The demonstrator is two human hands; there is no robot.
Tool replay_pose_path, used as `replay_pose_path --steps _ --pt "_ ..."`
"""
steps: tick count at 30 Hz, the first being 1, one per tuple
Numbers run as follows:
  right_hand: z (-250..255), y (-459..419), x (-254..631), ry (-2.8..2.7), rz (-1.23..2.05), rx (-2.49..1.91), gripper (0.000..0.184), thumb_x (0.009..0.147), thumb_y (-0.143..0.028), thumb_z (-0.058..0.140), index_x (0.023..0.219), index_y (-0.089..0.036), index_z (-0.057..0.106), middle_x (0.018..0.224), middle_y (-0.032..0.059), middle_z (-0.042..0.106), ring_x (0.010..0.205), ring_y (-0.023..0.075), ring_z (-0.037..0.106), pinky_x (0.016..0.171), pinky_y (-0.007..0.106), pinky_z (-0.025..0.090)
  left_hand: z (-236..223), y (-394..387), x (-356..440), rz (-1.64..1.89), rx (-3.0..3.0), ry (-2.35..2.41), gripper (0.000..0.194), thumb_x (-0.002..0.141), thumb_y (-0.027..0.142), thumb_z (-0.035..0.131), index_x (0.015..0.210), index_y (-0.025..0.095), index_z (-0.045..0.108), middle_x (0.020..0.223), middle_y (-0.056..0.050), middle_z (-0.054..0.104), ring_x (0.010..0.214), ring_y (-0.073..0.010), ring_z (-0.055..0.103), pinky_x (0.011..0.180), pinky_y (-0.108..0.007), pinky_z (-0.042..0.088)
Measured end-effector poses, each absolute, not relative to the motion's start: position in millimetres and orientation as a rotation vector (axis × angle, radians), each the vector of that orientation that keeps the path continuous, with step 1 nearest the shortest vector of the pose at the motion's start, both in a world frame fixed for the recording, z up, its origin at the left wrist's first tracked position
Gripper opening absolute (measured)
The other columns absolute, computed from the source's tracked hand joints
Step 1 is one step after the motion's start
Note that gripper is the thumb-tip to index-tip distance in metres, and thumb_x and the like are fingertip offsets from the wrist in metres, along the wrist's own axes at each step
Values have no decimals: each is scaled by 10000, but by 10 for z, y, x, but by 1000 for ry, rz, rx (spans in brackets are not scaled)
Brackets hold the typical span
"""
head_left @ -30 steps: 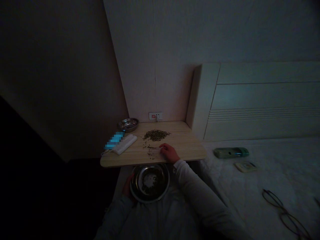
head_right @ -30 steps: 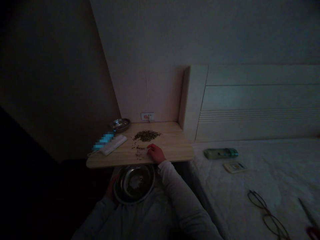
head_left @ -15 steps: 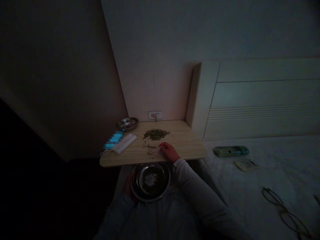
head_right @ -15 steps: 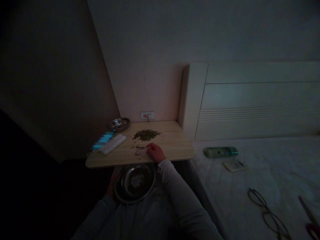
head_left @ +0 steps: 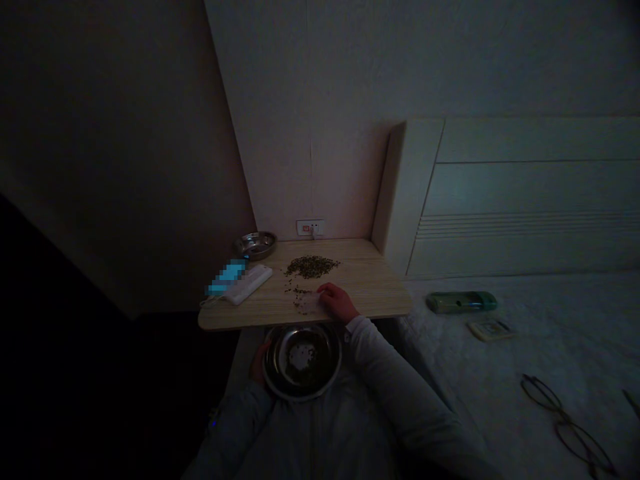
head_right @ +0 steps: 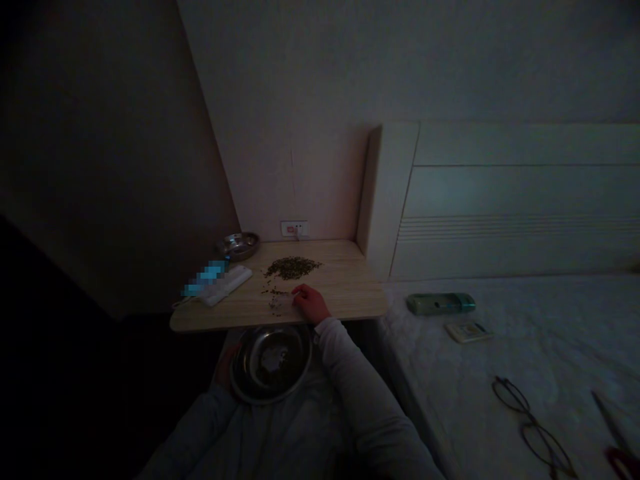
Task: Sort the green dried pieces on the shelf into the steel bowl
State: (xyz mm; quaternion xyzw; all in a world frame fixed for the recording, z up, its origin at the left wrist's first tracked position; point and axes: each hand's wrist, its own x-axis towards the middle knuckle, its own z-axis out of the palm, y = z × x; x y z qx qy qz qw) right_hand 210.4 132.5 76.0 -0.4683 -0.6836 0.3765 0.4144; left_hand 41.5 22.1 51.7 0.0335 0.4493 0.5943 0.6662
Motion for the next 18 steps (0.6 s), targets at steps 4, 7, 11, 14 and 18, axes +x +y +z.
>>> replay_pose_path --steps 4,7,11,14,18 --pt "760 1326 2104 -1749 924 -1204 205 606 -197 404 760 -168 536 527 -43 497 492 78 407 480 187 298 584 201 434 1323 80 1016 257 706 204 395 597 124 613 568 -56 650 901 -244 530 807 -322 384" --pt "747 1335 2105 -1748 936 -1188 210 606 -196 399 764 -167 534 530 -43 495 495 79 408 480 188 299 623 182 449 1309 73 1025 257 711 231 398 614 125 611 556 -56 646 874 -240 545 797 -323 391" --pt "747 1332 2105 -1733 973 -1171 211 608 -194 397 773 -171 527 522 -47 501 479 76 396 477 187 299 600 175 446 1332 75 1052 227 699 243 420 608 136 598 542 -55 640 780 -220 583 787 -326 402" --pt "762 1321 2106 -1732 972 -1181 202 608 -196 406 766 -169 529 524 -46 508 478 75 399 478 185 300 554 187 431 1333 86 1050 224 698 242 420 611 136 597 544 -50 640 709 -205 597 781 -328 406" --pt "774 1318 2106 -1740 968 -1182 203 613 -194 404 771 -169 530 548 -40 528 490 76 413 485 187 305 514 211 411 1369 92 1052 193 688 212 433 621 139 599 537 -45 636 728 -205 594 787 -324 400"
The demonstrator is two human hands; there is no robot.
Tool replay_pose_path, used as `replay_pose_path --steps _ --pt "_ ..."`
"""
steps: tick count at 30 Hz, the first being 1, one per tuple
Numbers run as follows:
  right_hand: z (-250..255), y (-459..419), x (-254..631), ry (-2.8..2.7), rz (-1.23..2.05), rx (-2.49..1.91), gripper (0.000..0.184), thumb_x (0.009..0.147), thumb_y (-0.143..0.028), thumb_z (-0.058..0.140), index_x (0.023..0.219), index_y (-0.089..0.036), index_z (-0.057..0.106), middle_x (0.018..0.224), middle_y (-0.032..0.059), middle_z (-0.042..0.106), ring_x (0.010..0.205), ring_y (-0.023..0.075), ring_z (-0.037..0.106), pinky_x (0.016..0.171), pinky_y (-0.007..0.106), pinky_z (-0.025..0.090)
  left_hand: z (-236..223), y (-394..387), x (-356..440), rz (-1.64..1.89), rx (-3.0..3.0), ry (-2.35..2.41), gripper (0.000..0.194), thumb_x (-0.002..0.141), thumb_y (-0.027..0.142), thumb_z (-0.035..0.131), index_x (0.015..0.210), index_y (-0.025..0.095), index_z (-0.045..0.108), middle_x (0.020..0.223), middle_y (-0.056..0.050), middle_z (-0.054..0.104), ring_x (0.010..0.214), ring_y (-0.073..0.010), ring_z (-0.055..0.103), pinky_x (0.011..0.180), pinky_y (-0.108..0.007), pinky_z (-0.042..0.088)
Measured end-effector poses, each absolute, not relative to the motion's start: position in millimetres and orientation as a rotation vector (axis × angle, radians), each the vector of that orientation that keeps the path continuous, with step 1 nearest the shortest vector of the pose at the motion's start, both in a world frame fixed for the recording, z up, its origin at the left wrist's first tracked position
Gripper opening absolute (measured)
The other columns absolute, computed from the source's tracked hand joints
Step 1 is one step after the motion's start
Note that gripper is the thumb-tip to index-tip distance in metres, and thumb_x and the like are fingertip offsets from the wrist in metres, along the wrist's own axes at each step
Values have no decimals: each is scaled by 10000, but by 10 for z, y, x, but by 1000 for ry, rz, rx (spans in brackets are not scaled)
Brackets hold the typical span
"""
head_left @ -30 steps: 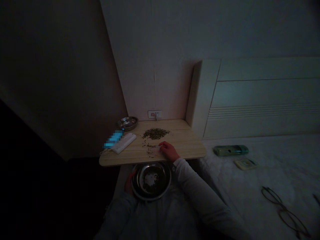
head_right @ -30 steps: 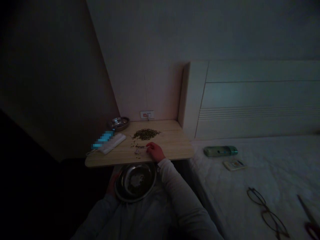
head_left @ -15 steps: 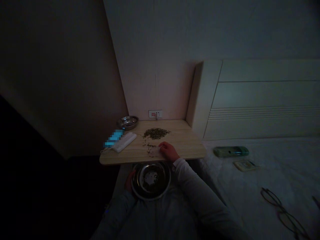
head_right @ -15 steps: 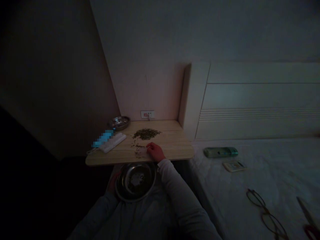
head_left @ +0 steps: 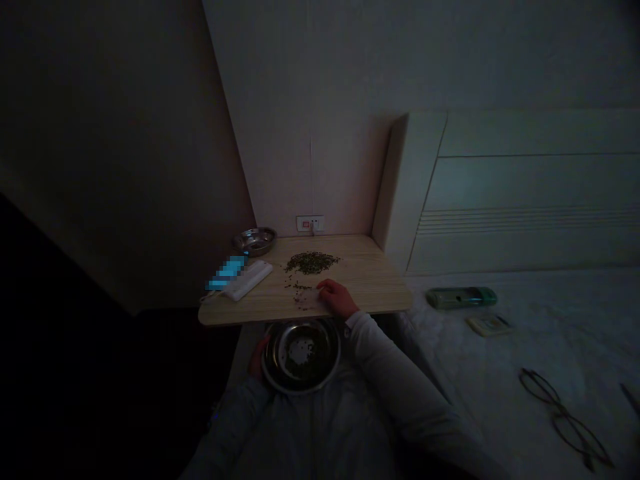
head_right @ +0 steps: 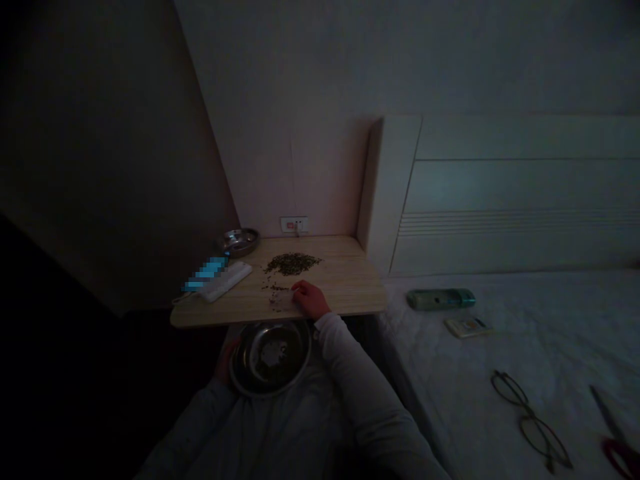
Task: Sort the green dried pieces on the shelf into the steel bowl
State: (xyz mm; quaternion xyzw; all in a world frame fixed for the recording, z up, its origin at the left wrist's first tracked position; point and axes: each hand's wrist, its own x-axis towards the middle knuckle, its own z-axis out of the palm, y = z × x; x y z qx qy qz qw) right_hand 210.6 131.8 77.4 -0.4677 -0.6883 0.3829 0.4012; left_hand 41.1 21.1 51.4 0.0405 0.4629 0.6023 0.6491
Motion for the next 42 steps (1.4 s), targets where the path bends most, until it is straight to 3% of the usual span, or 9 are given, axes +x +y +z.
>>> replay_pose_path --steps 5,29,42 --pt "765 1321 2113 -1756 947 -1161 199 616 -188 409 772 -167 530 562 -35 538 508 78 423 504 190 313 547 208 415 1353 63 1067 187 682 199 437 605 147 600 528 -42 631 767 -207 586 795 -319 394" --pt "755 1323 2106 -1748 937 -1179 213 624 -194 402 780 -160 542 537 -38 521 498 77 422 479 186 303 467 223 380 1334 84 996 218 678 215 444 586 125 621 554 -55 648 601 -178 597 726 -311 424" --pt "763 1341 2118 -1750 953 -1160 270 642 -189 396 861 -174 554 621 -22 576 594 100 483 609 227 363 596 193 430 1377 75 1005 244 693 167 421 555 136 620 516 -44 635 545 -163 587 697 -295 426"
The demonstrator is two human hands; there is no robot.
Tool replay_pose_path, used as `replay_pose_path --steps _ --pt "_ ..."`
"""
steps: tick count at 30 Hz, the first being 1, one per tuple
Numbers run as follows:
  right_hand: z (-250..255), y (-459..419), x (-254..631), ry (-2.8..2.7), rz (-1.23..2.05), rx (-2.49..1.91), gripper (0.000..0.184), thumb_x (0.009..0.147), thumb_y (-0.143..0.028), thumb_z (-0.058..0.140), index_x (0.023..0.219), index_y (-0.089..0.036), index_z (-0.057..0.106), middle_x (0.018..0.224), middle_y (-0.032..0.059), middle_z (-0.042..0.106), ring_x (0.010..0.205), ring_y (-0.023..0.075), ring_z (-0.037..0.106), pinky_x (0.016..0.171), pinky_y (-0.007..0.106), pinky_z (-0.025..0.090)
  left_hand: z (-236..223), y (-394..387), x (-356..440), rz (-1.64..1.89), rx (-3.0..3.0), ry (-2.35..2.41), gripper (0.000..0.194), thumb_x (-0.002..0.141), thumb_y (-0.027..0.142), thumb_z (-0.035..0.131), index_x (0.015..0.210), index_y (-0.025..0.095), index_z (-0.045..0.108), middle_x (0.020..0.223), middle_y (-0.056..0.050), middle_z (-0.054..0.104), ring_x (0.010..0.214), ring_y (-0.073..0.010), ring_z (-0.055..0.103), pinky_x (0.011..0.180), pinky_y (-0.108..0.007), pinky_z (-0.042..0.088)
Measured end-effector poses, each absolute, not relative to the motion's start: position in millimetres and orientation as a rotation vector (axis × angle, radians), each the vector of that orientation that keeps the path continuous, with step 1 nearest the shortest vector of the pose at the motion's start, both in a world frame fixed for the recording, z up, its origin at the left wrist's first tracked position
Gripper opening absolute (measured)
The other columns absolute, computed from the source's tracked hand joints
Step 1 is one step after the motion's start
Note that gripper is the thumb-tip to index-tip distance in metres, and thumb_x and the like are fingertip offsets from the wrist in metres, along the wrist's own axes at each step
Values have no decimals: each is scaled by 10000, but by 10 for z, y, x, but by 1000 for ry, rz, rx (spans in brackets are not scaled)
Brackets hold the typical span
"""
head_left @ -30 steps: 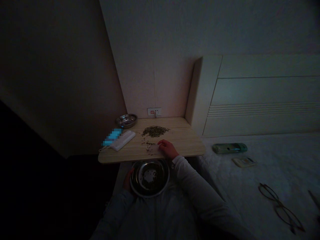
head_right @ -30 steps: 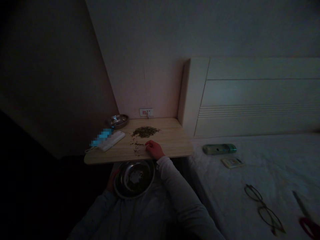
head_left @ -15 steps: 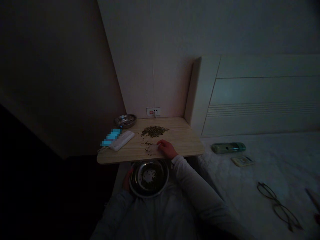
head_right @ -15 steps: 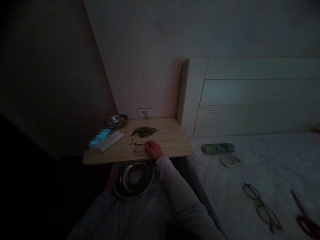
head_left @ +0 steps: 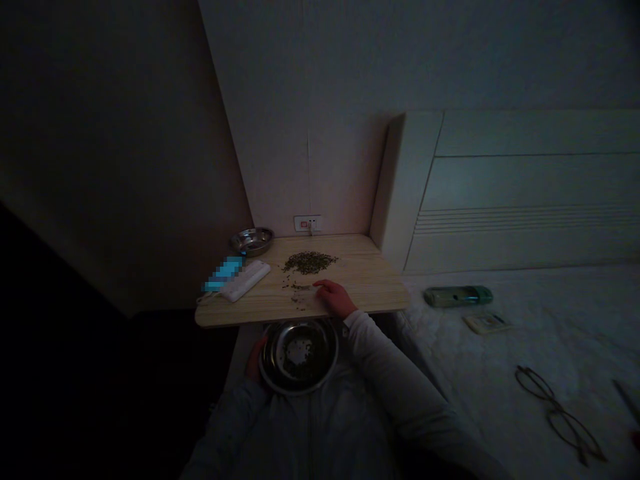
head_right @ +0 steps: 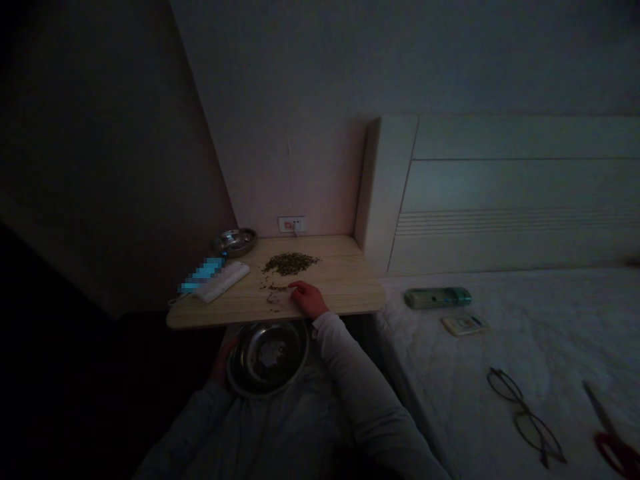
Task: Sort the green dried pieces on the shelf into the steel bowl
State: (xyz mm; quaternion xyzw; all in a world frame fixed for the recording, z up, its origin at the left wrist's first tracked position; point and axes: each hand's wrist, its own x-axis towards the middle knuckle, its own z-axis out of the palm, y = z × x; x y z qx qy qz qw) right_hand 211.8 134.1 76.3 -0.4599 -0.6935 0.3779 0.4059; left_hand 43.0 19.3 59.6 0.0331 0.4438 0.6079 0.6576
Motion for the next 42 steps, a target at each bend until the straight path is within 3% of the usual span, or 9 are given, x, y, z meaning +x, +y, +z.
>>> replay_pose_path --steps 5,17,42 --pt "780 1333 2118 -1729 948 -1130 273 647 -190 396 876 -167 543 621 -20 577 624 101 494 647 234 369 544 199 410 1380 31 1047 268 704 180 411 514 146 597 488 -38 624 515 -155 579 673 -287 431" --pt "773 1335 2120 -1732 969 -1147 255 638 -179 386 840 -162 540 583 -33 552 550 86 458 579 209 355 480 206 386 1325 59 1001 240 693 241 431 599 122 616 564 -62 643 596 -178 593 707 -302 425" --pt "778 1322 2125 -1751 935 -1153 247 645 -182 385 836 -170 541 600 -30 561 602 94 487 624 222 364 528 189 410 1352 90 1001 202 681 203 437 627 126 616 571 -56 651 650 -189 600 758 -323 413"
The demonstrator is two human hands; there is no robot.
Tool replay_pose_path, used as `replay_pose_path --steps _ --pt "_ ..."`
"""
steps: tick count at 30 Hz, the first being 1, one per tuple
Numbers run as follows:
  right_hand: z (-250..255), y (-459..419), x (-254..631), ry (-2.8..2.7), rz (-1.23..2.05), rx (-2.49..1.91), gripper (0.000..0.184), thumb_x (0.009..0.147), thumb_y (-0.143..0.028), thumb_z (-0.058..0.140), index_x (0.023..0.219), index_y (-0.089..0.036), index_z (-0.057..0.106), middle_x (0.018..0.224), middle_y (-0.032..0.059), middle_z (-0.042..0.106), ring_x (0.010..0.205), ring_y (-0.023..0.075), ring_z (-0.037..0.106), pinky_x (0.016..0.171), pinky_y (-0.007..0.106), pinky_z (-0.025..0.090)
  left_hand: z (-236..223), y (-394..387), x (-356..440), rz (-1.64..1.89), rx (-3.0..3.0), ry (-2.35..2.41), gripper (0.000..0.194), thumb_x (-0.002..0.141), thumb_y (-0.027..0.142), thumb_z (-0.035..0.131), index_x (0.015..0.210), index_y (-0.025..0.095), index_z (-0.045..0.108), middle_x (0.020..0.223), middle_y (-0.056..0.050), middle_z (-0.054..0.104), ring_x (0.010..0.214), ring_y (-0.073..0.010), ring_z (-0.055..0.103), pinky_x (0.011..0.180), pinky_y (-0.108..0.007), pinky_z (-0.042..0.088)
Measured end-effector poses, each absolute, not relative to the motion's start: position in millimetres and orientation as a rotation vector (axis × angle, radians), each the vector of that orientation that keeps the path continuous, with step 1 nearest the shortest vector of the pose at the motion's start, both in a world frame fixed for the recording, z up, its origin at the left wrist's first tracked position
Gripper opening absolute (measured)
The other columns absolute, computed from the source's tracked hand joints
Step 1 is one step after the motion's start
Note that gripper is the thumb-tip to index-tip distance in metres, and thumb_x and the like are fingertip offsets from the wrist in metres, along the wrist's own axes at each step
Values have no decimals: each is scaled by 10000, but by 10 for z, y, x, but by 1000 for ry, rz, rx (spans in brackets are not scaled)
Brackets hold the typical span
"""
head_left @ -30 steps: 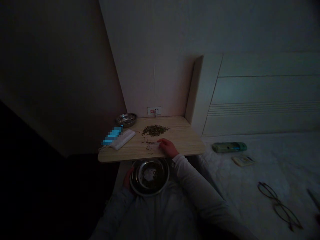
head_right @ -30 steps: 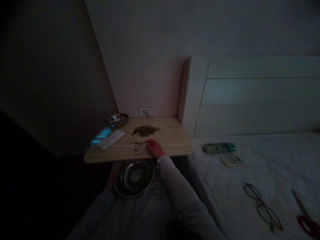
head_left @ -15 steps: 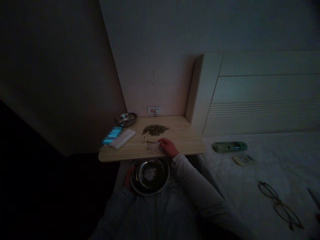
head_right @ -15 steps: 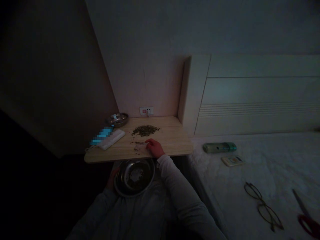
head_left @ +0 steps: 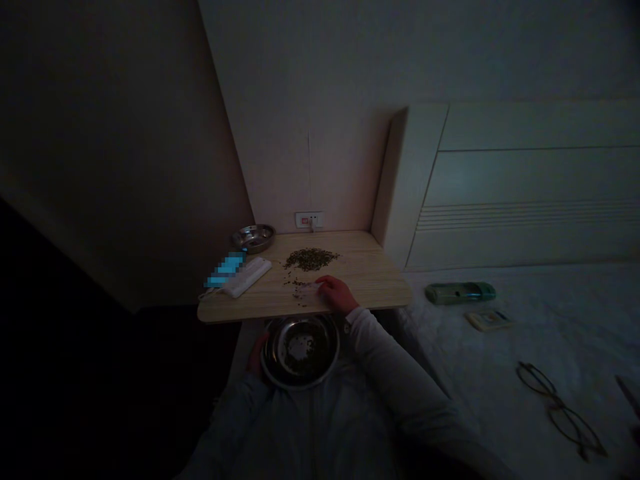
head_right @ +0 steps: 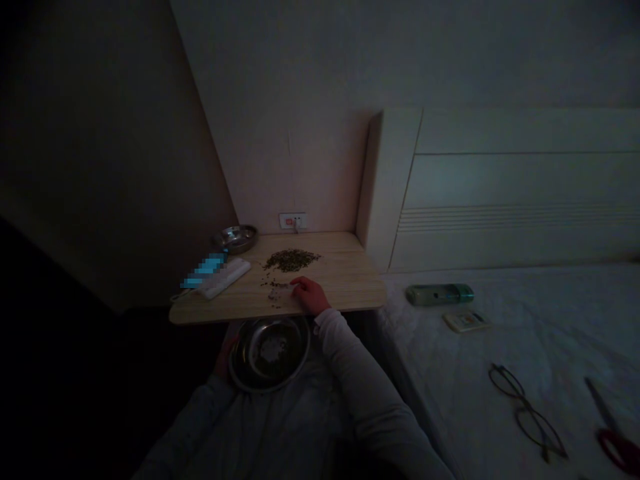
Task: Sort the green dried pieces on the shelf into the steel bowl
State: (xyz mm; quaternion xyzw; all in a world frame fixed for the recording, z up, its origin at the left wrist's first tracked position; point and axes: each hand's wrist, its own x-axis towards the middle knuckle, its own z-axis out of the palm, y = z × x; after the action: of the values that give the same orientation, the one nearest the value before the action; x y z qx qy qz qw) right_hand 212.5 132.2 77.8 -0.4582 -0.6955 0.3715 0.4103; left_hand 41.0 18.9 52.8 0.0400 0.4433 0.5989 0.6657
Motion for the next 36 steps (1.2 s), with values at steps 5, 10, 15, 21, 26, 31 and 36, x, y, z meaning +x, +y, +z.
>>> replay_pose_path --steps 5,10,15,21,26,31,36 --pt "772 1323 2121 -1765 934 -1172 258 647 -184 383 847 -175 546 615 -28 568 587 91 472 592 213 353 485 198 395 1374 95 1022 190 675 207 452 613 134 617 557 -45 649 597 -169 596 723 -296 426" --pt "803 1306 2120 -1774 940 -1196 262 641 -191 391 845 -171 553 596 -32 559 553 89 450 568 209 345 457 194 383 1332 87 1008 198 672 230 458 634 126 622 578 -63 651 655 -194 599 739 -312 419" --pt "797 1311 2121 -1770 947 -1180 264 634 -181 393 844 -171 552 596 -33 561 565 89 458 579 209 349 477 200 386 1356 87 1018 180 671 211 457 644 137 619 581 -43 653 660 -176 598 749 -294 414" --pt "804 1302 2120 -1787 934 -1181 261 642 -182 388 844 -172 554 599 -31 568 570 89 466 574 206 351 473 211 385 1336 74 1002 203 680 219 438 634 136 617 579 -50 652 659 -183 599 746 -304 413" --pt "812 1295 2118 -1800 945 -1188 261 633 -182 402 843 -177 558 597 -33 570 544 88 453 553 204 340 427 210 360 1327 70 1025 179 662 225 459 660 136 615 584 -58 650 747 -203 589 772 -314 399" --pt "809 1289 2115 -1812 954 -1197 261 626 -192 418 842 -180 564 592 -34 567 534 90 442 548 205 336 404 203 360 1275 78 995 216 676 269 450 635 138 617 597 -67 654 750 -214 589 765 -333 407" --pt "802 1297 2120 -1826 962 -1172 262 631 -185 408 835 -179 571 589 -35 571 554 91 445 562 203 337 437 198 382 1316 71 975 225 690 259 439 643 140 624 590 -52 653 692 -185 598 754 -309 414"
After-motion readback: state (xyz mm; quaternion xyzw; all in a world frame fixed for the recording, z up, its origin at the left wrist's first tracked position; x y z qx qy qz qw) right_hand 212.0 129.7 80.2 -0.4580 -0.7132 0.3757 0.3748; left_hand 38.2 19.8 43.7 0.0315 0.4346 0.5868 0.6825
